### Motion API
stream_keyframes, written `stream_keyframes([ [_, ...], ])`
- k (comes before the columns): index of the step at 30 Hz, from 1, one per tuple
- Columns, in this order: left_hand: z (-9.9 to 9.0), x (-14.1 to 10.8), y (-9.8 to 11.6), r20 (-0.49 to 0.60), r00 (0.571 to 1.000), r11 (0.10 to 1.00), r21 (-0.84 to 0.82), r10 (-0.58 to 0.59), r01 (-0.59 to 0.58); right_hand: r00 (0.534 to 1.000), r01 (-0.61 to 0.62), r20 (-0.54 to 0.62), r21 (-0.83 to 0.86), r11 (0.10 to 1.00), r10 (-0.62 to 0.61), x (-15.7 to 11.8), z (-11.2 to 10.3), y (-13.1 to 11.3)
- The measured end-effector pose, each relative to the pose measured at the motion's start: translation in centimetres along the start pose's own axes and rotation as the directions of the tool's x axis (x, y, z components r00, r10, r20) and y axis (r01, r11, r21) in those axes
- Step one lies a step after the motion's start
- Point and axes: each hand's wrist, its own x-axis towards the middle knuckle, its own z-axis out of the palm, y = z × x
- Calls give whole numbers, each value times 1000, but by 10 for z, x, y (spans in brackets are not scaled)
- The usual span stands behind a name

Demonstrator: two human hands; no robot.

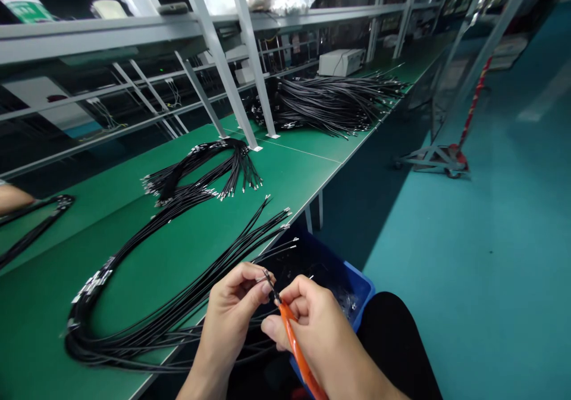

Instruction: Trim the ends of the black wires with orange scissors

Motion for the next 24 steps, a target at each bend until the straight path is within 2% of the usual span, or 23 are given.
stream_keyframes([
  [6, 0, -2, 1, 4, 1000, 1000, 2, -14, 14, 1000, -6, -23, -54, 999, 5, 1, -1, 1],
  [10, -2, 1, 1, 3, 1000, 999, 44, -12, 12, 995, 70, -54, -187, 980, -82, -2, -4, 5],
  [13, 2, 1, -3, -32, 999, 992, 126, 8, -4, 981, 122, -120, -214, 969, -150, -4, -8, 7],
  [14, 5, 0, -5, -24, 999, 983, 182, 21, -17, 970, 146, -161, -207, 967, -181, -5, -10, 7],
  [16, 11, -5, -9, 109, 993, 938, 335, 51, -85, 939, 201, -244, -181, 963, -242, -6, -14, 6],
  [18, 13, -8, -13, 289, 955, 844, 496, 61, -204, 921, 234, -283, -142, 962, -267, -5, -19, 4],
  [19, 11, -9, -15, 318, 946, 777, 579, 66, -249, 922, 237, -284, -126, 963, -264, -4, -21, 2],
  [20, 6, -8, -16, 287, 955, 692, 673, 81, -261, 925, 235, -278, -116, 965, -259, -2, -23, 0],
  [21, -2, -7, -18, 204, 973, 589, 775, 107, -227, 928, 230, -273, -114, 966, -254, -2, -23, -1],
  [23, -20, -3, -21, 17, 986, 340, 937, 165, -73, 928, 229, -275, -113, 967, -251, 0, -21, -4],
  [24, -30, 0, -23, -29, 984, 226, 974, 173, -11, 929, 228, -275, -99, 969, -247, 0, -19, -5],
])
